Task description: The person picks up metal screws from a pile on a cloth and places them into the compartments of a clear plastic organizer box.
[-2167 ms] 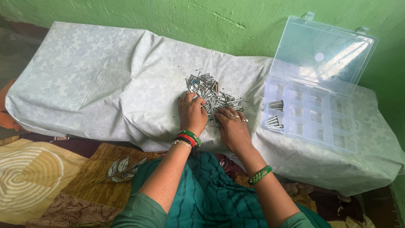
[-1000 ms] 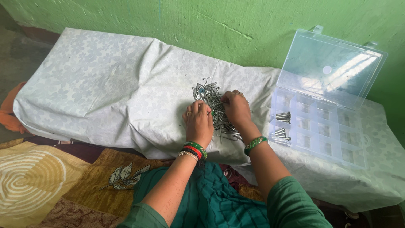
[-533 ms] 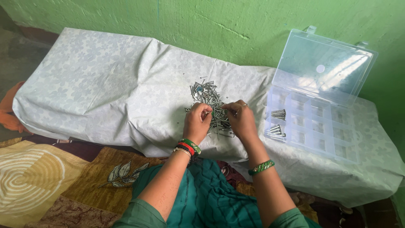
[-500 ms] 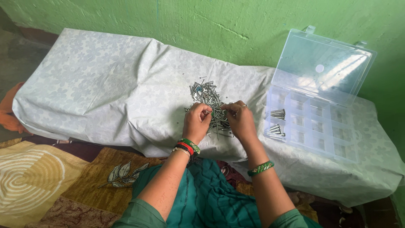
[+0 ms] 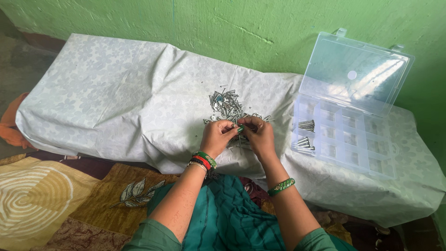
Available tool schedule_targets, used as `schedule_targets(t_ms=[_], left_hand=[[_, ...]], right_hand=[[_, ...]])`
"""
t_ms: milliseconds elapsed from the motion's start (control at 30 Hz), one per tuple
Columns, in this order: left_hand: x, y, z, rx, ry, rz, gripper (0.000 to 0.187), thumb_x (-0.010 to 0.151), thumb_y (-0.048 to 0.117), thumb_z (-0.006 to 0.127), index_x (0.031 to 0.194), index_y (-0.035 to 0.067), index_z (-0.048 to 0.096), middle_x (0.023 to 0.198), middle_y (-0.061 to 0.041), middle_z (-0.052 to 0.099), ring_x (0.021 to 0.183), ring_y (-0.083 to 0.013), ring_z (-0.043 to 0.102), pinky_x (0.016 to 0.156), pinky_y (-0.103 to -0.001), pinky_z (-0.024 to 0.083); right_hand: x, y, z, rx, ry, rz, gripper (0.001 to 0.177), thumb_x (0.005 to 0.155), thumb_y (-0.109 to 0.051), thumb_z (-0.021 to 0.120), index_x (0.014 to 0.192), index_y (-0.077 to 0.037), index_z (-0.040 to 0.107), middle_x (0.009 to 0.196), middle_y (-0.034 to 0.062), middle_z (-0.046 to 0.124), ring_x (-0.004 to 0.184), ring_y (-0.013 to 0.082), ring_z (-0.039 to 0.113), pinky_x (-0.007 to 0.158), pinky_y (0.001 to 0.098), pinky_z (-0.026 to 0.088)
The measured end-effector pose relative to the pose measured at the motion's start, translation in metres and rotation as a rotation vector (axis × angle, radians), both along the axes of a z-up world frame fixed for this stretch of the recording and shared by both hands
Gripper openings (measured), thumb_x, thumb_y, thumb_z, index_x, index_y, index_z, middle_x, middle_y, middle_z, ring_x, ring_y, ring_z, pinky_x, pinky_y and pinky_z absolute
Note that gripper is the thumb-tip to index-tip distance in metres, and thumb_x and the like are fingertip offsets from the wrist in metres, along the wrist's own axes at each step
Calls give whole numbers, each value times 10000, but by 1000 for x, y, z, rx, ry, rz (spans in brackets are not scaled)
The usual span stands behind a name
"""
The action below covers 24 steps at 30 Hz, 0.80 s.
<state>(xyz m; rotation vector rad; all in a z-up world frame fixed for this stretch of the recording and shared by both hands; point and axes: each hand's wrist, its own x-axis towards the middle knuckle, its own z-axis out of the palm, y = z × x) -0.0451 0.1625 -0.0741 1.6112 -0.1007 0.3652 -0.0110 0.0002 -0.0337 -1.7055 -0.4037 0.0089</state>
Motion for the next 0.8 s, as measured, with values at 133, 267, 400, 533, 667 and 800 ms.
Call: schedule_targets(t_ms=[133, 267, 400, 533, 667, 800], left_hand=[[1, -2, -2, -234, 23, -150, 90, 939, 5, 686, 1010, -49, 700, 904, -54, 740, 765, -82, 708, 682, -242, 608], [2, 0, -1, -239, 1, -172, 83, 935, -5, 687, 1007, -42, 702, 885, -52, 730, 741, -83, 696, 675, -242, 600], [0, 1, 2, -149, 19, -127, 52, 937, 4, 699, 942, -48, 701, 830, -51, 723, 702, -86, 686, 642, -245, 584], [-3, 0, 6, -122, -2, -124, 129, 978, 46, 681, 889, -47, 688, 810, -42, 731, 715, -72, 685, 643, -239, 587], [-3, -1, 10, -93, 33, -73, 111, 989, 75, 650, 966, -23, 699, 806, -36, 740, 710, -71, 709, 647, -229, 572], [-3, 0, 9, -31, -15, -33, 135, 983, 45, 627, 1057, -19, 720, 790, -48, 749, 732, -70, 690, 657, -231, 535]], right_hand=[[-4, -1, 2, 94, 77, 8, 179, 902, 37, 700, 1073, 33, 754, 928, 71, 767, 793, 105, 704, 711, 250, 585], [-4, 1, 5, 269, 162, 62, 161, 912, 45, 689, 1066, 53, 737, 937, 78, 764, 799, 121, 725, 719, 261, 607], [-7, 1, 5, 245, 138, 51, 181, 917, 42, 678, 1086, 49, 743, 942, 85, 769, 804, 126, 721, 726, 267, 602], [3, 0, 1, 181, 50, 44, 182, 919, 73, 667, 1077, 42, 751, 981, 63, 775, 874, 106, 715, 803, 250, 589], [16, -12, 6, -120, -140, -195, 232, 891, 54, 633, 1073, -1, 765, 995, 103, 782, 886, 170, 744, 810, 300, 590], [21, -11, 9, -475, -312, -278, 253, 892, -18, 645, 1106, -60, 772, 1101, 162, 730, 922, 289, 731, 807, 379, 568]])
